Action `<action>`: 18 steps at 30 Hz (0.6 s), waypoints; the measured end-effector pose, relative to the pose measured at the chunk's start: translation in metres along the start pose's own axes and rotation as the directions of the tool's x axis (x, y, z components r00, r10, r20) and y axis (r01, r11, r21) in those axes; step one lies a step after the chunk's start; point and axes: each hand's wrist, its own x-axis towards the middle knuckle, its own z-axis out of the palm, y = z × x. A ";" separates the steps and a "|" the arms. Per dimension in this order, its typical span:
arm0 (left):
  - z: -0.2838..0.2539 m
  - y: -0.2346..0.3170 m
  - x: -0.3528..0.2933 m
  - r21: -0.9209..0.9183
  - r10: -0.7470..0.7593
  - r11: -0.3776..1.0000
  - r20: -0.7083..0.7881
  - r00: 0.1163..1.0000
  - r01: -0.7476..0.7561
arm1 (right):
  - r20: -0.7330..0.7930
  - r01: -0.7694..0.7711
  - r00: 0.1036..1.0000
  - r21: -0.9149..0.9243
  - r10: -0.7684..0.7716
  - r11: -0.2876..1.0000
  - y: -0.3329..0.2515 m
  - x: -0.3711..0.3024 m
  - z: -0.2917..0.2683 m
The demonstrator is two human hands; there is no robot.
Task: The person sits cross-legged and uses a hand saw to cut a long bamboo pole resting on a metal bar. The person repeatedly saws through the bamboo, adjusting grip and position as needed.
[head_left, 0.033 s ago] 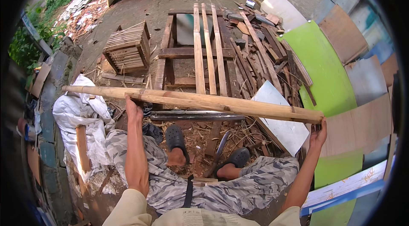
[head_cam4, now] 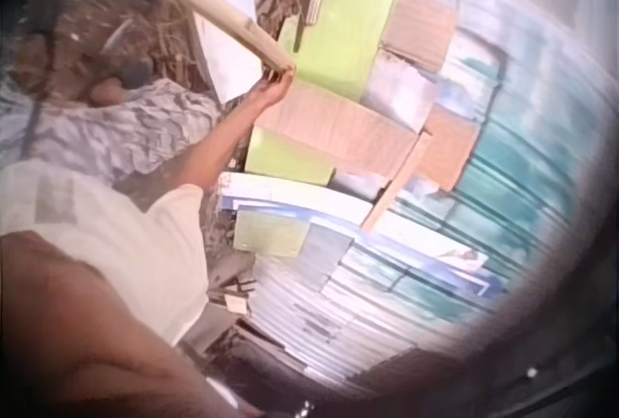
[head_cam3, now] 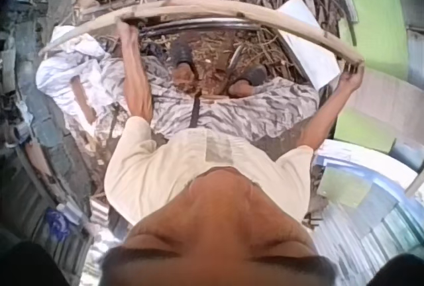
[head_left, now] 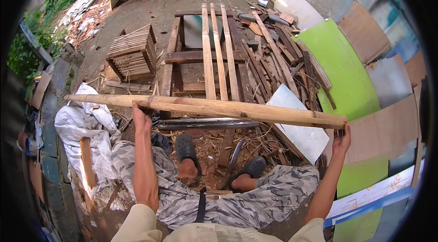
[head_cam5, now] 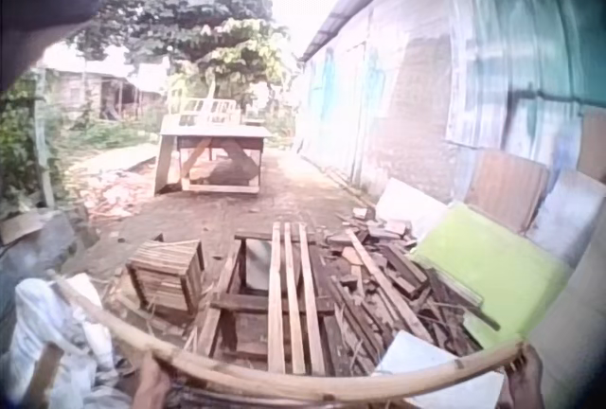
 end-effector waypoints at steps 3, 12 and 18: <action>0.057 -0.016 -0.048 0.047 -0.083 0.996 0.051 0.995 0.081 | -0.074 0.004 0.997 -0.001 -0.004 1.000 -0.045 0.027 -0.023; 0.111 -0.066 -0.146 0.090 -0.195 0.980 0.216 0.957 0.180 | -0.382 -0.027 0.923 0.053 0.045 0.998 -0.046 0.058 -0.117; 0.094 -0.087 -0.154 0.189 -0.269 0.953 0.177 0.947 0.236 | -0.569 0.133 0.814 -0.014 -0.118 0.991 0.009 0.032 -0.133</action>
